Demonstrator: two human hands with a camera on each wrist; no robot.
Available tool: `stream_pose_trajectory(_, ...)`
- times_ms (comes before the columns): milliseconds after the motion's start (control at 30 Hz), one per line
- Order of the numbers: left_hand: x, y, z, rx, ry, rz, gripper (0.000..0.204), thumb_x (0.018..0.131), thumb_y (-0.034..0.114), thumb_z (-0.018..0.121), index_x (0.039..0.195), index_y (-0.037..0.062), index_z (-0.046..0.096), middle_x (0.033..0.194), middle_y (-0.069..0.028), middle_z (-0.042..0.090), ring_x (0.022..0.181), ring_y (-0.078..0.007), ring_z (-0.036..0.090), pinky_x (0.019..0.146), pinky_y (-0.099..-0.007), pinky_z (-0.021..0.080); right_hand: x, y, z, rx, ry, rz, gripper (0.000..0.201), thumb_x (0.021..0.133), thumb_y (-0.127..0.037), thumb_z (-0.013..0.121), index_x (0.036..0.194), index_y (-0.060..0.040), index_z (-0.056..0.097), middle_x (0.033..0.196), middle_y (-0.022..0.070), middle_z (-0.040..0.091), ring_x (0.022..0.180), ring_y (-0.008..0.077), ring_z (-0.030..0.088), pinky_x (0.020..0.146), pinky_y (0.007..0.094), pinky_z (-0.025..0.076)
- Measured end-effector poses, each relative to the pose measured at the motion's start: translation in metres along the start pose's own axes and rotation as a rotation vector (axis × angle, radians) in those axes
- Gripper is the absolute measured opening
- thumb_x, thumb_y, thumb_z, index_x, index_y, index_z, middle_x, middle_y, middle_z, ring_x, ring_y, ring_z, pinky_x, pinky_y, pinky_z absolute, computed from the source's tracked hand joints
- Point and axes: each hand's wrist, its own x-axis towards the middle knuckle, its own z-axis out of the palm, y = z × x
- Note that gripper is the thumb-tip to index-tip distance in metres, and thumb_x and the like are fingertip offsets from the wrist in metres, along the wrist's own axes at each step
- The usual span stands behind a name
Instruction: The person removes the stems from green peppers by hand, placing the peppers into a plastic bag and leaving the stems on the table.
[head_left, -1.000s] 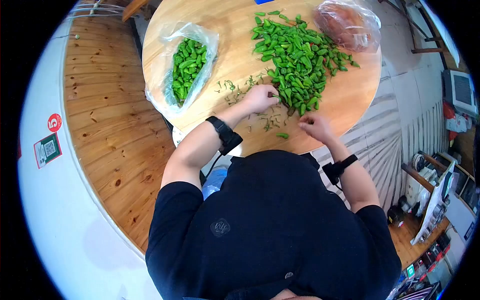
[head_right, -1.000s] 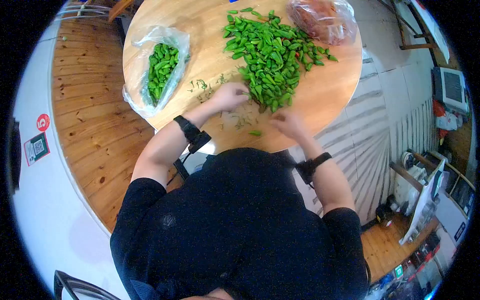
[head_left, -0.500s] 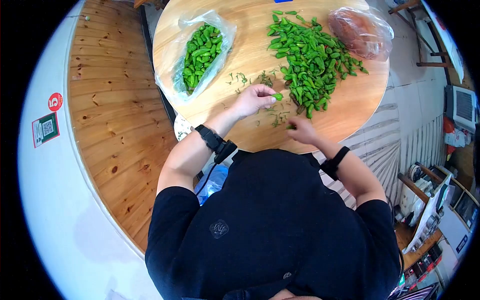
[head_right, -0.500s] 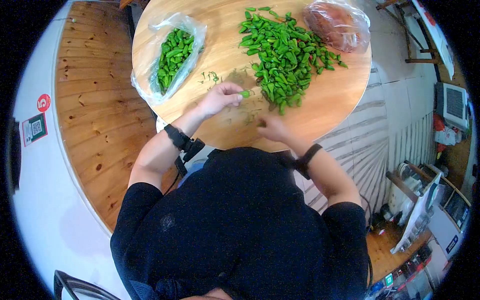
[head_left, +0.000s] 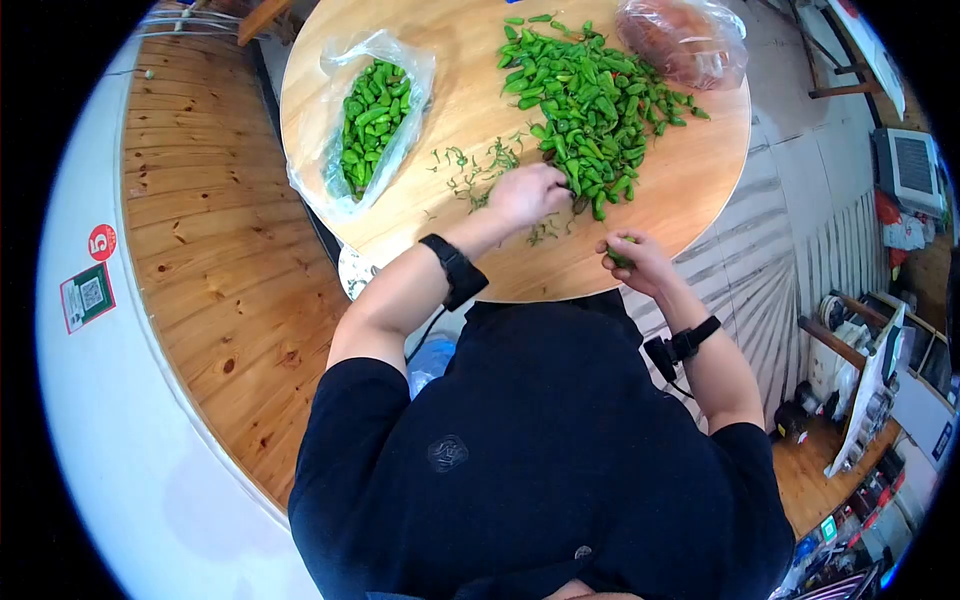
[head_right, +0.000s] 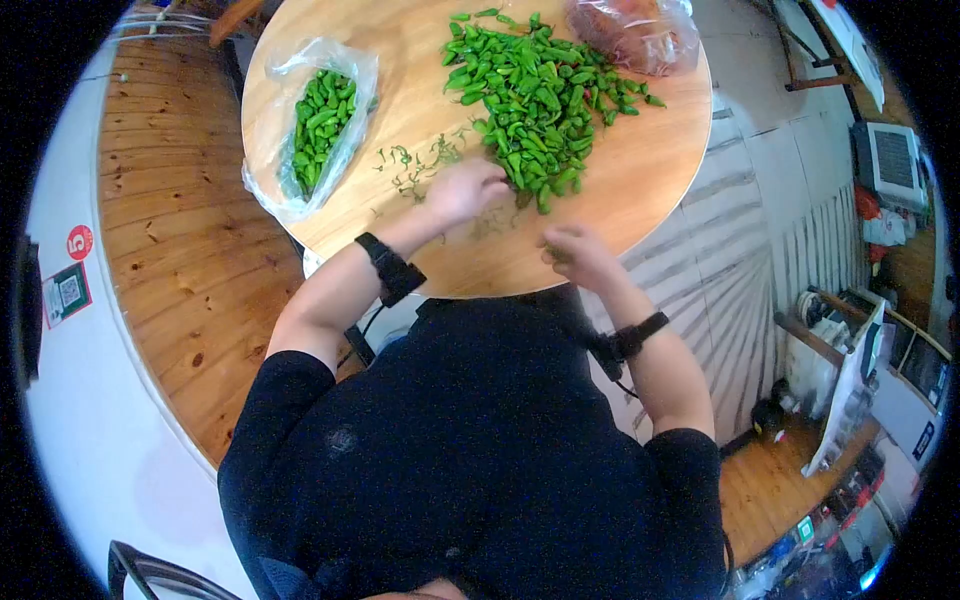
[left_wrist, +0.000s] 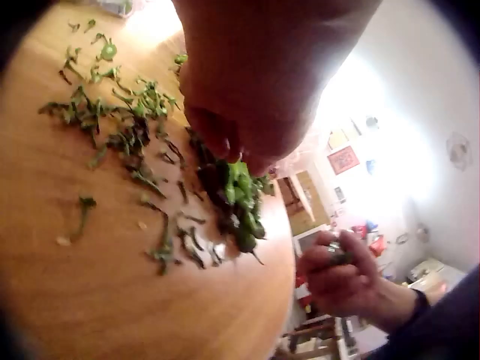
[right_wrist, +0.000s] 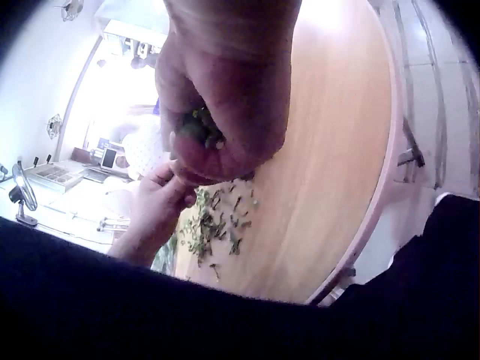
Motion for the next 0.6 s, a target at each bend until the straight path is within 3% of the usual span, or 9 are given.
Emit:
stream_pose_trajectory(33, 0.006, -0.007, 0.002, 0.121, 0.072, -0.027, 0.021, 0.083, 0.028, 0.054, 0.093, 0.0123, 0.064, 0.092, -0.0094, 0.063, 0.083, -0.0308, 0.061, 0.071, -0.0419, 0.050, -0.006, -0.003, -0.004, 0.023, 0.002, -0.006, 0.018, 0.087, -0.019, 0.060, 0.097, -0.0065, 0.053, 0.088, 0.0080, 0.059, 0.069, 0.0144, 0.056, 0.049, 0.0229, 0.040)
stream_pose_trajectory(133, 0.019, -0.022, 0.010, 0.312, 0.002, 0.006, 0.018, 0.082, 0.024, 0.053, 0.089, 0.0116, 0.063, 0.090, -0.0088, 0.061, 0.080, -0.0288, 0.062, 0.067, -0.0406, 0.051, -0.019, -0.011, -0.024, 0.092, -0.013, -0.016, 0.012, 0.085, -0.014, 0.061, 0.090, -0.0056, 0.053, 0.085, 0.0083, 0.057, 0.066, 0.0165, 0.056, 0.047, 0.0236, 0.041)
stream_pose_trajectory(267, 0.021, -0.018, 0.013, 0.389, -0.135, -0.023, 0.017, 0.081, 0.024, 0.053, 0.091, 0.0141, 0.063, 0.089, -0.0085, 0.059, 0.079, -0.0290, 0.061, 0.067, -0.0412, 0.050, -0.016, -0.015, -0.047, -0.042, -0.103, 0.025, 0.014, 0.080, -0.008, 0.065, 0.091, -0.0055, 0.056, 0.077, 0.0040, 0.052, 0.059, 0.0137, 0.052, 0.047, 0.0244, 0.041)
stream_pose_trajectory(367, 0.007, -0.015, 0.011, 0.356, -0.059, -0.016, 0.017, 0.081, 0.027, 0.055, 0.086, 0.0126, 0.063, 0.084, -0.0088, 0.061, 0.077, -0.0295, 0.061, 0.065, -0.0417, 0.050, -0.001, -0.017, -0.051, -0.132, -0.087, 0.087, 0.025, 0.081, -0.010, 0.065, 0.105, -0.0052, 0.056, 0.077, 0.0030, 0.051, 0.058, 0.0121, 0.050, 0.047, 0.0238, 0.039)
stream_pose_trajectory(467, -0.021, 0.021, -0.007, 0.211, 0.130, -0.106, 0.018, 0.083, 0.026, 0.055, 0.085, 0.0101, 0.064, 0.082, -0.0089, 0.063, 0.075, -0.0283, 0.062, 0.066, -0.0394, 0.050, 0.016, -0.024, -0.038, -0.114, -0.215, 0.078, 0.028, 0.084, -0.013, 0.064, 0.110, -0.0074, 0.055, 0.080, 0.0036, 0.055, 0.058, 0.0124, 0.050, 0.046, 0.0232, 0.036)
stream_pose_trajectory(567, -0.041, 0.068, -0.015, -0.080, 0.094, -0.256, 0.013, 0.080, 0.021, 0.060, 0.082, 0.0090, 0.064, 0.077, -0.0108, 0.062, 0.067, -0.0273, 0.060, 0.062, -0.0365, 0.048, 0.024, -0.036, -0.015, -0.157, -0.340, 0.021, 0.033, 0.085, -0.016, 0.063, 0.116, -0.0097, 0.052, 0.082, 0.0043, 0.055, 0.058, 0.0129, 0.049, 0.046, 0.0226, 0.035)
stream_pose_trajectory(600, -0.049, 0.065, -0.003, -0.165, 0.091, -0.242, 0.011, 0.083, 0.017, 0.060, 0.085, 0.0069, 0.064, 0.073, -0.0094, 0.061, 0.063, -0.0197, 0.058, 0.060, -0.0319, 0.046, 0.023, -0.041, -0.007, -0.204, -0.371, -0.021, 0.035, 0.086, -0.018, 0.062, 0.118, -0.0118, 0.051, 0.084, 0.0051, 0.055, 0.059, 0.0140, 0.049, 0.045, 0.0219, 0.035)
